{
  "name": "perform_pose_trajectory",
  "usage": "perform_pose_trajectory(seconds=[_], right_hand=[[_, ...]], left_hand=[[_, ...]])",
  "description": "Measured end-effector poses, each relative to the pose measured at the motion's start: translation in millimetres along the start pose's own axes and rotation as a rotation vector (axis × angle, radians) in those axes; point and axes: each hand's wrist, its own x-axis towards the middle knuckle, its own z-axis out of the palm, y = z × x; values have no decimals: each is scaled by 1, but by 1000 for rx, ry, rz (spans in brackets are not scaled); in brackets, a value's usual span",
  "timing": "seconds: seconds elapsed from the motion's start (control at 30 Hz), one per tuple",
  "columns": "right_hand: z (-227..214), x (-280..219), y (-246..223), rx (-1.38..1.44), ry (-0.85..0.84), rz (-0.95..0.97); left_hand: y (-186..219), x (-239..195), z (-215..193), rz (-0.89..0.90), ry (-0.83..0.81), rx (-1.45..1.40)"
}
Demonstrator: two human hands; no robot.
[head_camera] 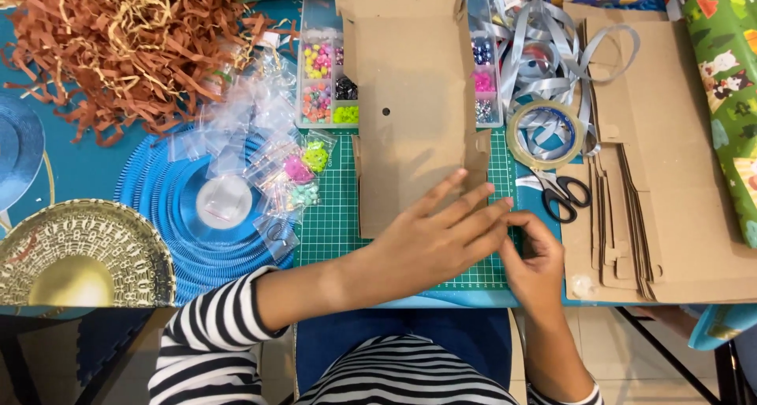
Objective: The person assembles a flat cardboard box by folding the side flaps and tucking the tabs into slots to form the sides. They then fold and tuck the top flaps to close the box.
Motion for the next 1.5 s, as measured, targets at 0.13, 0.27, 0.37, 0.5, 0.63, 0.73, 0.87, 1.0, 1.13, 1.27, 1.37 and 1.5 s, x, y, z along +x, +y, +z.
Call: perform_pose_trajectory(seconds=[0.13, 0.27, 0.37, 0.5, 0.63, 0.73, 0.87, 1.0, 1.13, 1.27, 1.37, 1.5], right_hand=[[-17, 19, -28, -44, -39, 22], [-25, 54, -64, -120, -86, -26], [-17, 91, -79, -232, -161, -141], [-1, 135, -82, -318, -210, -249], [15, 180, -63, -501, -279, -99], [25, 199, -32, -462, -320, 83], [28, 202, -10, -295, -341, 122], [30, 196, -19, -272, -337, 128], [30, 191, -20, -104, -279, 165], [24, 185, -38, 33, -272, 229], [20, 179, -48, 79, -289, 257], [10, 175, -39, 82, -285, 260]], left_hand=[[-44, -9, -32, -127, -10, -7], [-85, -20, -67, -570, 21, -234], [-106, -40, -52, -782, 75, -494], [-120, -52, -34, -953, 51, -617], [-129, -60, -21, -1117, -25, -770], [-133, -64, -16, -1152, -20, -806], [-139, -74, -2, -1175, 49, -878], [-148, -93, 24, -1141, 152, -953], [-145, -87, 14, -1137, 207, -946], [-150, -89, 11, -1123, 218, -968], [-154, -90, 9, -1153, 227, -982], [-149, -74, -24, -1128, 161, -1002]])
